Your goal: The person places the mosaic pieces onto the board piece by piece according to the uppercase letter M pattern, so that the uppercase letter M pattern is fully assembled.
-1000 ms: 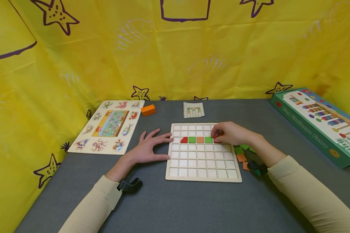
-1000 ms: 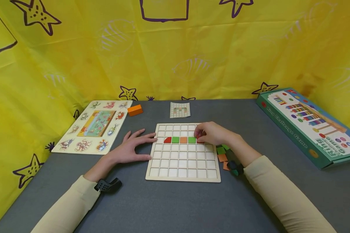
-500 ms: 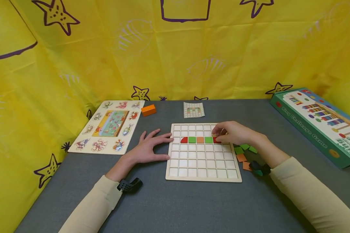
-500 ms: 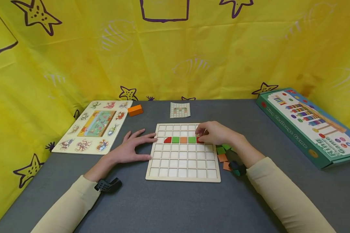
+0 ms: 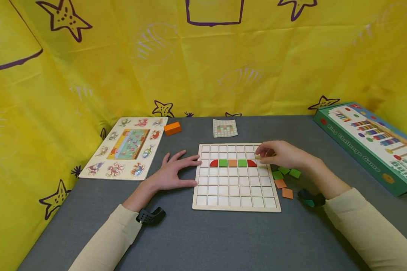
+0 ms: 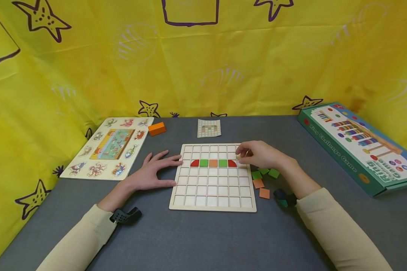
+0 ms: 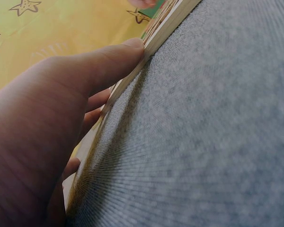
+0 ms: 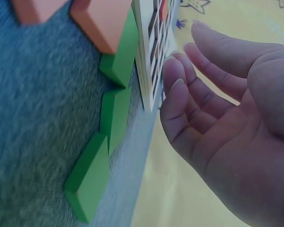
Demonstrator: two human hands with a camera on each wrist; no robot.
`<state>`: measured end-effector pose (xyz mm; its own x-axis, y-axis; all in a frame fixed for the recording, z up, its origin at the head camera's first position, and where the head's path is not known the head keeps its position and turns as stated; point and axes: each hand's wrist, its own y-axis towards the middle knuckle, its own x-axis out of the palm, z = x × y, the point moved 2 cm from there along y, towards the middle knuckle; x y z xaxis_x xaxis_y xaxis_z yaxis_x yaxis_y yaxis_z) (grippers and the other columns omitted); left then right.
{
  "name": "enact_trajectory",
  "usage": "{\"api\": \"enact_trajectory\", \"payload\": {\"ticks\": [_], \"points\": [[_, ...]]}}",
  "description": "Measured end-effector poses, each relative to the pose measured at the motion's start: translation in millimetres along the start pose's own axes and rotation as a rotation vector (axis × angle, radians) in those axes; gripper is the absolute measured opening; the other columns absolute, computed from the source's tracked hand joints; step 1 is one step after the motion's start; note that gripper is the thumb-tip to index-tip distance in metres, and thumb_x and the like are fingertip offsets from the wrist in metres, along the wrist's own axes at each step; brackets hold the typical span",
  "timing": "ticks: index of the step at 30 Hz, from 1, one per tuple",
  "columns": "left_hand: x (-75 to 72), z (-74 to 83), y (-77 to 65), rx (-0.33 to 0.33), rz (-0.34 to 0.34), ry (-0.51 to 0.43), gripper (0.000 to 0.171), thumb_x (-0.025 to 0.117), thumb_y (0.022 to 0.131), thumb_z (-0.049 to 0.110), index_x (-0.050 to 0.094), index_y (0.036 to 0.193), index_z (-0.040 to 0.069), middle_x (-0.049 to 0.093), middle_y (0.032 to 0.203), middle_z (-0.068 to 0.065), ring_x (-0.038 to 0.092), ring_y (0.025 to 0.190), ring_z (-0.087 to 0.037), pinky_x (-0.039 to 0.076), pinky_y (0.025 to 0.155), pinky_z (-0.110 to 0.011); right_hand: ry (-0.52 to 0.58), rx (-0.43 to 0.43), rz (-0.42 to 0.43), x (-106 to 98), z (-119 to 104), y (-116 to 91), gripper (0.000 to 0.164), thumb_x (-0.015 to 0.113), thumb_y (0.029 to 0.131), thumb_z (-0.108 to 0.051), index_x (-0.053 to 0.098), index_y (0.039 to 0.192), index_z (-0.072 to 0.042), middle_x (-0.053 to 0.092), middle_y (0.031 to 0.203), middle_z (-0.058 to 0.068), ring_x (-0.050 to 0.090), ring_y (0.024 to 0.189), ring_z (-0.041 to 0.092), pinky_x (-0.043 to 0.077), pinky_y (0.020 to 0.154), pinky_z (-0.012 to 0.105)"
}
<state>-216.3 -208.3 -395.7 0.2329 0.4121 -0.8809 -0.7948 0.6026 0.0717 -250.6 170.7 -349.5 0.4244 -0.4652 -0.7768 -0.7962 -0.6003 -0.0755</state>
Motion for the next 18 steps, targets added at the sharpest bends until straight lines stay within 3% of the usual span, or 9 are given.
{"api": "enact_trajectory", "payload": {"ticks": [18], "points": [[1.3,-2.2,0.4,0.0,0.0,0.006,0.066,0.075,0.088,0.05,0.056,0.147,0.027,0.035,0.161,0.008,0.013,0.151,-0.036,-0.008,0.109,-0.07,-0.026,0.023,0.014,-9.5,22.7,-34.3,0.032,0.075,0.094,-0.02,0.066,0.119,0.0,0.066,0.103,0.001,0.06,0.092,0.019,0.051,0.081,0.04]]}}
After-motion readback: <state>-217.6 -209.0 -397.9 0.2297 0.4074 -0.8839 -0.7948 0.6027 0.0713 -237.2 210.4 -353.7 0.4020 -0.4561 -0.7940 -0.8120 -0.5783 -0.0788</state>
